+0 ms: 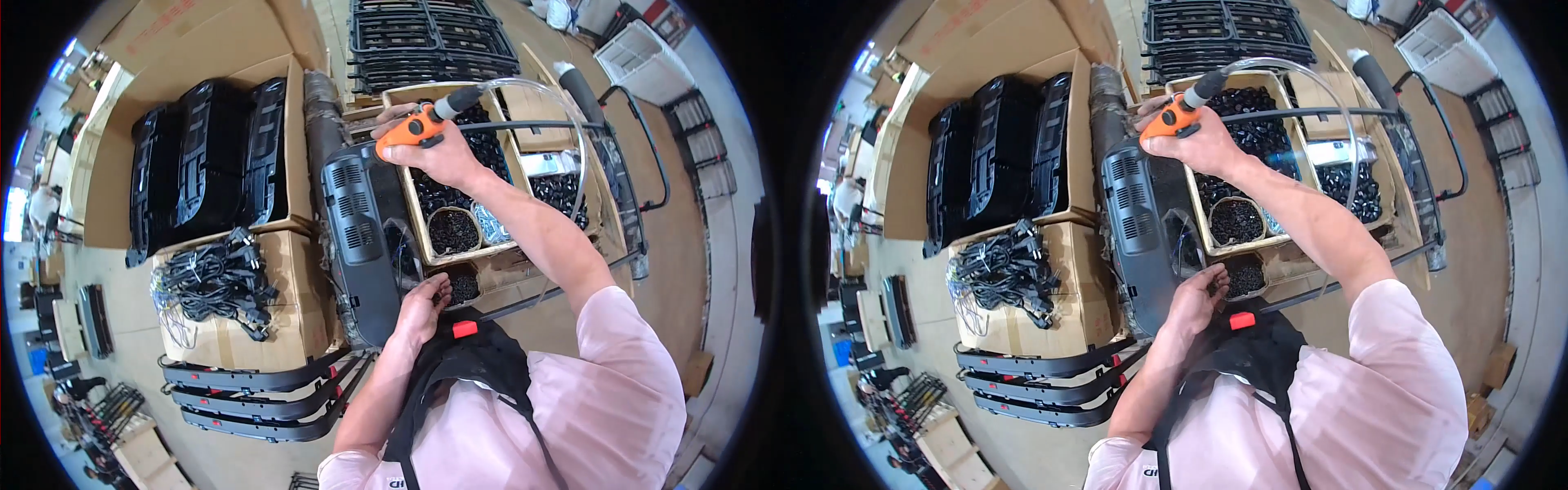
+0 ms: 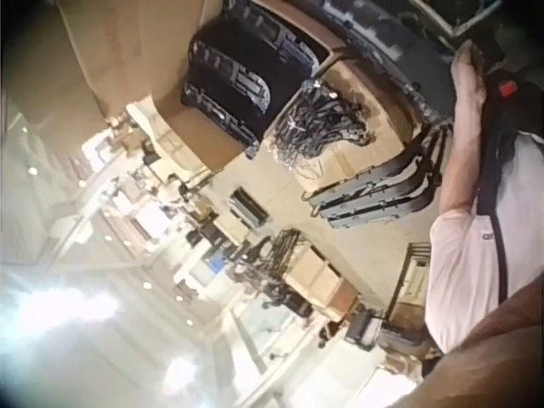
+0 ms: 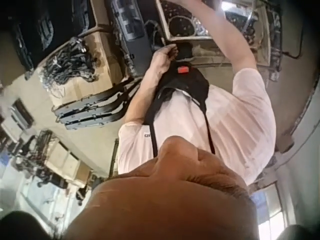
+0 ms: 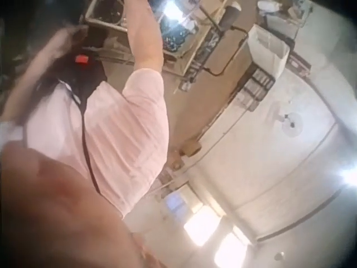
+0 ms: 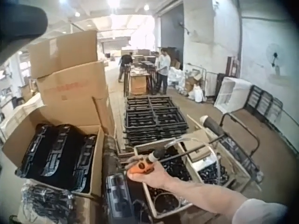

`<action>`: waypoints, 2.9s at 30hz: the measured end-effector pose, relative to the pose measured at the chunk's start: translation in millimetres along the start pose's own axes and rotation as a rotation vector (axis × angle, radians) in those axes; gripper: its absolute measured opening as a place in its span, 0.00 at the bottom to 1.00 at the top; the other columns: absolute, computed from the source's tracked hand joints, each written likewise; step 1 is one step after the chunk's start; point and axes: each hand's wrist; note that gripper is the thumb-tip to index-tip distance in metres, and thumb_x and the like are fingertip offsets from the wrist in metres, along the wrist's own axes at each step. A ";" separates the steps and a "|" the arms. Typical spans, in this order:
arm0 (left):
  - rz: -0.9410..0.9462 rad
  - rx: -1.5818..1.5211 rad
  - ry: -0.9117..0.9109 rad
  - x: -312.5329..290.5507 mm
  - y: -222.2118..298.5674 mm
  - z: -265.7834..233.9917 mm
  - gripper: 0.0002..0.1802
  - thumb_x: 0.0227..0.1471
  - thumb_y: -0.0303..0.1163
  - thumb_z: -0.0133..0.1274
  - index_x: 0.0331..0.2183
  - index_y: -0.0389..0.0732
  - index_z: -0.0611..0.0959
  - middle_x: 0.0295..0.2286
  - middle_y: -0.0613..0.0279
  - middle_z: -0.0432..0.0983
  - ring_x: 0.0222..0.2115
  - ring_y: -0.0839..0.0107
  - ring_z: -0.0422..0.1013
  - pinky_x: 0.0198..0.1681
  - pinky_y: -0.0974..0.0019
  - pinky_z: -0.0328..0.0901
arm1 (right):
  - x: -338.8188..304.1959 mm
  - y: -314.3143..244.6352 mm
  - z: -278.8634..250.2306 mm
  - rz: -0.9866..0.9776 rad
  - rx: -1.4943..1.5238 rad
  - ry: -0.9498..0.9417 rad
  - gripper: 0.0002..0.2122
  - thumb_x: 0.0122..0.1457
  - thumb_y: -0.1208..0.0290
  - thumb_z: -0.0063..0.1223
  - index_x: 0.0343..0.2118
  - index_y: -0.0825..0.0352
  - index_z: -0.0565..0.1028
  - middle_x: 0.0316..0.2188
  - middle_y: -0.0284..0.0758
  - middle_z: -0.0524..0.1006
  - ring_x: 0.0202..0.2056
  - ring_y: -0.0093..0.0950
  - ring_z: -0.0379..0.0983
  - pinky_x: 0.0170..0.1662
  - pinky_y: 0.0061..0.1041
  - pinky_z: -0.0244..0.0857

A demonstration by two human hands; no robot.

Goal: Assembling components of a handheld power tool, specifically a leaf blower, using an electric screwdriver and fasteners.

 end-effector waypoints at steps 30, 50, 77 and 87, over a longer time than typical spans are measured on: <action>0.547 2.014 0.564 306.9 63.7 126.9 0.30 0.61 0.43 0.59 0.59 0.42 0.70 0.55 0.40 0.64 0.55 0.39 0.69 0.54 0.43 0.72 | -263.4 54.6 -276.0 0.463 0.148 0.521 0.29 0.53 0.67 0.67 0.57 0.69 0.71 0.49 0.41 0.81 0.51 0.29 0.78 0.57 0.33 0.73; 0.471 0.952 0.358 261.5 72.4 111.4 0.14 0.68 0.30 0.50 0.52 0.38 0.77 0.42 0.55 0.77 0.39 0.61 0.77 0.37 0.60 0.73 | -175.6 152.9 -229.5 0.370 0.249 0.515 0.27 0.54 0.75 0.69 0.57 0.70 0.71 0.50 0.40 0.79 0.52 0.28 0.76 0.59 0.29 0.70; 0.114 0.146 -0.108 48.5 -45.6 89.2 0.20 0.69 0.41 0.52 0.55 0.40 0.77 0.40 0.61 0.79 0.37 0.71 0.75 0.39 0.66 0.71 | -217.9 271.3 -198.4 0.390 -1.055 -0.442 0.06 0.55 0.75 0.53 0.32 0.69 0.80 0.36 0.53 0.81 0.41 0.52 0.80 0.46 0.49 0.75; 0.297 0.136 -0.075 51.8 -67.6 42.3 0.12 0.69 0.40 0.48 0.46 0.45 0.78 0.30 0.69 0.78 0.25 0.76 0.74 0.23 0.71 0.66 | -224.3 314.7 -220.2 0.160 -1.367 -0.469 0.09 0.55 0.78 0.55 0.38 0.72 0.80 0.41 0.54 0.81 0.44 0.53 0.79 0.48 0.48 0.74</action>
Point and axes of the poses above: each hand's wrist, its own x-axis towards the middle knuckle, its own z-axis out of the palm, y = z × x
